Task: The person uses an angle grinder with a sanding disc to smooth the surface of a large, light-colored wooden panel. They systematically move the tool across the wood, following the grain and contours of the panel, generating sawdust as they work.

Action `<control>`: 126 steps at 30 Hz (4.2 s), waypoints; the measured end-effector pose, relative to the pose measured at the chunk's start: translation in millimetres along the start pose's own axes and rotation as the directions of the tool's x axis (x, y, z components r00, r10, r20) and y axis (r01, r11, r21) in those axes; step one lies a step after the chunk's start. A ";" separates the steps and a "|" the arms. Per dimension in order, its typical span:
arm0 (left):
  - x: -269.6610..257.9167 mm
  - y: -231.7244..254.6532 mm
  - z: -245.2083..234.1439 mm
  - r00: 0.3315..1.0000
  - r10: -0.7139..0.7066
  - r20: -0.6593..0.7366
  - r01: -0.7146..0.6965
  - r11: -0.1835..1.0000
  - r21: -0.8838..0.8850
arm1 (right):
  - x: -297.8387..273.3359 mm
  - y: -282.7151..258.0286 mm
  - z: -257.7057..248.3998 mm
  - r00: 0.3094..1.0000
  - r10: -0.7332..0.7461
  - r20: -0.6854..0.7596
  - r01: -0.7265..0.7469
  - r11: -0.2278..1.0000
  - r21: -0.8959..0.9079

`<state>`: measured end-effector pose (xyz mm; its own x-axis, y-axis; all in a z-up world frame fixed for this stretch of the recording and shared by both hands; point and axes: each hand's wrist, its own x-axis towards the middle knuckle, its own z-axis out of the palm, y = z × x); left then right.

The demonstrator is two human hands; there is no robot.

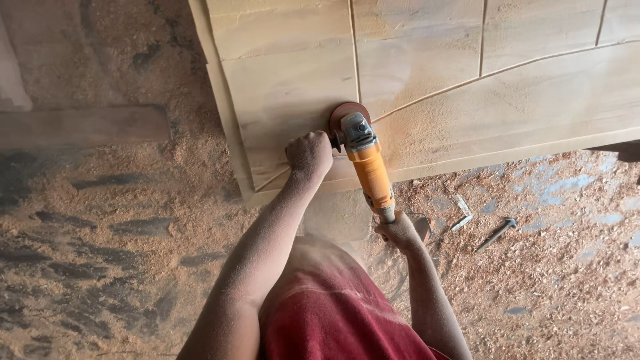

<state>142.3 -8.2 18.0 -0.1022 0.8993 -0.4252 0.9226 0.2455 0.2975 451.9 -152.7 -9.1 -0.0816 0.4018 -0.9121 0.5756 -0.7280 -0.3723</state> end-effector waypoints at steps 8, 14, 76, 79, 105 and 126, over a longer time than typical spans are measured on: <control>-32.7 -82.8 -20.6 0.989 -0.148 0.003 0.148 0.989 -0.022 | -19.7 -79.3 61.8 0.992 0.124 0.036 -0.115 0.974 -0.197; -70.9 -118.9 -45.0 0.954 -0.292 0.060 0.293 0.956 0.004 | -22.8 -102.6 76.3 0.989 0.116 0.087 -0.075 0.923 -0.378; -98.6 -98.1 -49.6 0.998 -0.021 -0.063 0.017 0.998 -0.062 | -110.9 -70.7 94.5 0.939 -0.253 -0.234 0.179 0.938 -0.295; -110.5 -109.1 -49.8 0.998 0.015 -0.059 -0.016 1.000 -0.018 | -119.1 -63.2 119.5 0.932 -0.242 -0.270 0.166 0.947 -0.276; -165.1 -142.5 -86.0 0.989 0.108 -0.105 -0.111 0.993 -0.026 | -175.1 -62.9 192.4 0.880 -0.340 -0.331 0.278 0.935 -0.222; -204.8 -40.6 -24.2 0.788 0.362 -0.498 -0.407 0.913 0.020 | -186.0 48.6 109.7 0.924 -0.344 -0.168 0.333 0.939 -0.088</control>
<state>116.8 -193.5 113.7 0.0687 0.9777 0.1984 0.8914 -0.1495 0.4279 405.8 -323.8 123.5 -0.1367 0.7150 -0.6857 0.5846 -0.5006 -0.6385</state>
